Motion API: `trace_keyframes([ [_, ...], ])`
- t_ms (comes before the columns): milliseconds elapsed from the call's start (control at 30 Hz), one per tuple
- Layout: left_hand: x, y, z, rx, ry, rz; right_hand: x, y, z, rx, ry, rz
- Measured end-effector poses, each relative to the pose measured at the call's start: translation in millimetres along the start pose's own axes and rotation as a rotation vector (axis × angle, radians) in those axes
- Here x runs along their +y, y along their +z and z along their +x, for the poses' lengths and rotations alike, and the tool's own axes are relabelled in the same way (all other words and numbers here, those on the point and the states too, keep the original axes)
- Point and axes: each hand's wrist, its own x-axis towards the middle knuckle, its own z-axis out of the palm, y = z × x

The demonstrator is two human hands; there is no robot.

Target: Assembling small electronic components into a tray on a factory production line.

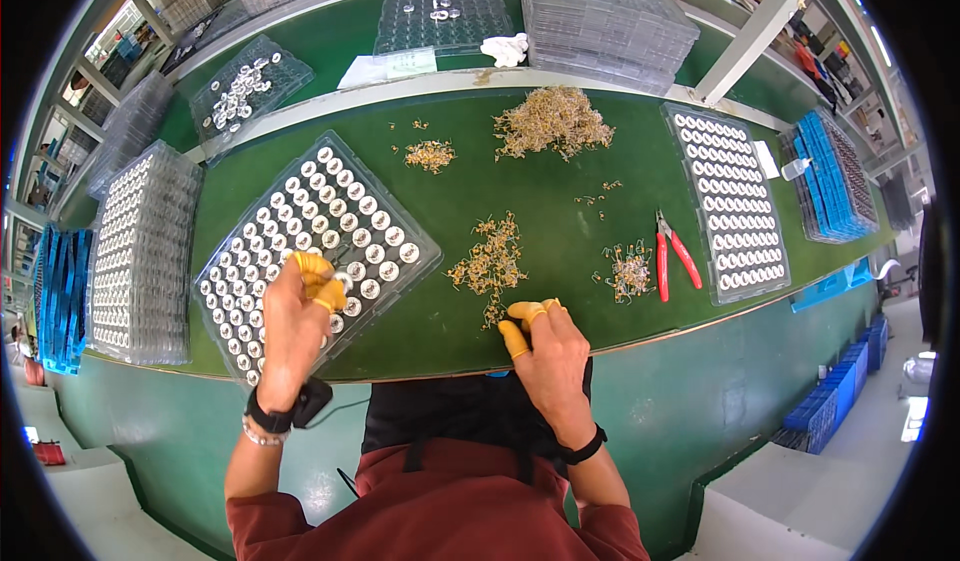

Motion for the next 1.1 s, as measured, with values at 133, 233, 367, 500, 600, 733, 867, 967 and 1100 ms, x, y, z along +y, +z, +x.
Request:
trace_keyframes([
  [133,1.8,21.3,-32.3,-0.144,-0.092,-0.392,-1.8,4.0,4.8,-0.071,-0.033,-0.089],
  [233,-2.4,41.8,-51.2,-0.242,-0.13,-0.515,6.7,-0.8,3.6,-0.088,-0.02,-0.058],
  [367,-2.0,65.8,-68.5,-0.348,-0.19,-0.671,14.5,-15.8,0.3,-0.049,0.071,0.114],
  [500,-2.0,80.9,-78.8,-0.419,-0.206,-0.751,23.8,-23.1,-1.2,0.03,0.066,0.17],
  [600,-3.2,84.8,-81.7,-0.441,-0.189,-0.75,28.0,-28.2,-6.9,0.05,0.153,0.171],
  [733,-4.2,87.4,-82.6,-0.44,-0.228,-0.757,26.3,-27.8,-10.6,0.057,0.134,0.099],
  [867,-4.6,89.6,-86.7,-0.433,-0.245,-0.76,32.4,-30.6,-8.8,0.112,0.048,-0.055],
  [967,-6.9,90.7,-87.9,-0.441,-0.269,-0.755,28.8,-36.5,-4.4,-0.001,0.002,-0.132],
  [1100,-4.7,93.3,-89.8,-0.47,-0.275,-0.768,37.2,-41.4,0.4,-0.097,-0.091,-0.252],
])
